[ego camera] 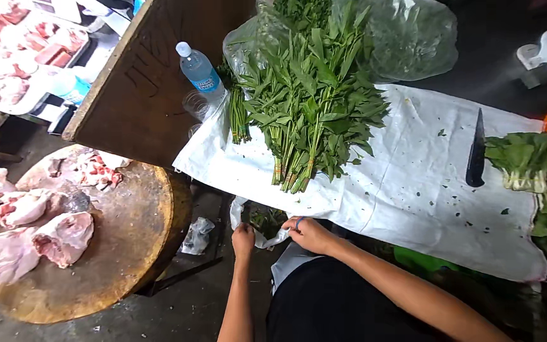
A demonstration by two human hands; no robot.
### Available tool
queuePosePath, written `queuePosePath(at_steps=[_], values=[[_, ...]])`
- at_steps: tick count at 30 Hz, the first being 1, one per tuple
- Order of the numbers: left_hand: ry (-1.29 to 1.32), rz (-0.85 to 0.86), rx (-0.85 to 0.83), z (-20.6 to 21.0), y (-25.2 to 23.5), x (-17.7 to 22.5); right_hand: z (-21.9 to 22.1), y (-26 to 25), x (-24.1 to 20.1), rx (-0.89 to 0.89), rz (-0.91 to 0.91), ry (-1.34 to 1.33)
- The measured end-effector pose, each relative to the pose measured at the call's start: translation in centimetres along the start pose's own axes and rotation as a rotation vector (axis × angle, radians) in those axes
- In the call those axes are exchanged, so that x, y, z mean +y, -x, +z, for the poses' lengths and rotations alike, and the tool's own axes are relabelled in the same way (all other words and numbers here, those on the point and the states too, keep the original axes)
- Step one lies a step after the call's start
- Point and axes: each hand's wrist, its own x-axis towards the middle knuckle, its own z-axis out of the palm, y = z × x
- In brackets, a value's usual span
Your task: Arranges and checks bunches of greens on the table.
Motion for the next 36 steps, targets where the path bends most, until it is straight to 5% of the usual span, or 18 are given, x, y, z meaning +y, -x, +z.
queuePosePath(at_steps=[4,8,11,24,27,31,34,36], values=[[0.213,0.151,-0.039,0.2,2.7,1.7,-2.3,2.3,0.4,0.185,0.208,-0.433],[0.187,0.667,0.221,0.5,6.0,5.9,-3.4,3.8,1.9,0.401,0.265,-0.638],[0.207,0.884,0.267,2.3,6.4,9.3,-3.4,4.5,2.9,0.462,0.252,-0.924],[0.081,1.059,0.374,6.8,2.3,11.8,-4.7,7.9,3.4,0.65,0.267,-1.345],[0.184,1.036,0.359,6.1,3.0,11.4,-7.1,8.3,4.0,0.739,0.224,-1.206],[0.379,0.85,0.305,2.2,6.5,9.7,-12.2,7.6,5.5,0.922,0.308,-0.575],[0.506,0.4,-0.068,1.4,6.4,5.8,-15.8,5.7,7.2,0.879,0.434,-0.141],[0.223,0.137,-0.256,3.1,3.6,2.2,-17.1,3.5,9.2,0.856,0.436,0.097]])
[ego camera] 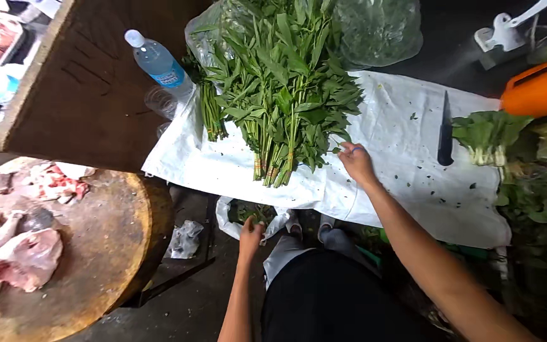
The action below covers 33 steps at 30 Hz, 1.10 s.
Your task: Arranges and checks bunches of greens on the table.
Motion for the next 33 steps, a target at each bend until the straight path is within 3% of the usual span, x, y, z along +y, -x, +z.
queuePosePath(at_steps=[2,3,7,11,15,17,19,22,25,28,30,33], values=[[-0.428,-0.118,-0.098,0.5,-2.2,-3.2,1.6,-1.9,0.4,0.011,-0.04,0.167],[-0.441,-0.114,-0.088,0.9,-2.9,-4.2,2.0,-2.7,0.6,0.011,-0.034,0.224],[-0.088,-0.027,0.07,0.3,-2.8,-4.6,2.2,-3.7,2.2,0.0,-0.037,0.248],[0.426,-0.135,0.108,-0.6,-1.7,-3.5,1.5,-3.9,2.5,-0.065,0.122,0.104],[0.509,-0.149,0.182,-0.1,-1.8,-4.6,-1.0,-0.1,-1.1,-0.106,0.214,-0.095],[0.51,-0.162,0.236,0.6,-1.5,-5.3,-2.7,4.9,-5.1,-0.191,0.063,-0.128],[0.535,-0.167,0.29,0.9,-0.8,-5.3,-2.3,10.4,-8.8,-0.269,-0.23,-0.19],[0.385,-0.117,0.323,0.2,0.4,-4.3,3.6,15.8,-11.9,-0.484,-0.544,-0.375],[0.039,0.008,0.21,0.1,-0.9,-4.0,12.0,14.9,-11.0,-0.73,-0.555,0.012],[-0.235,-0.06,-0.007,-1.5,-3.3,-4.6,13.0,13.9,-11.4,-0.818,-0.509,0.159],[-0.135,-0.083,-0.037,-3.2,-3.1,-3.9,9.4,14.0,-11.7,-0.81,-0.475,0.056],[0.47,-0.059,-0.13,-4.9,-3.0,-1.3,4.1,13.0,-8.9,-0.646,-0.373,-0.077]])
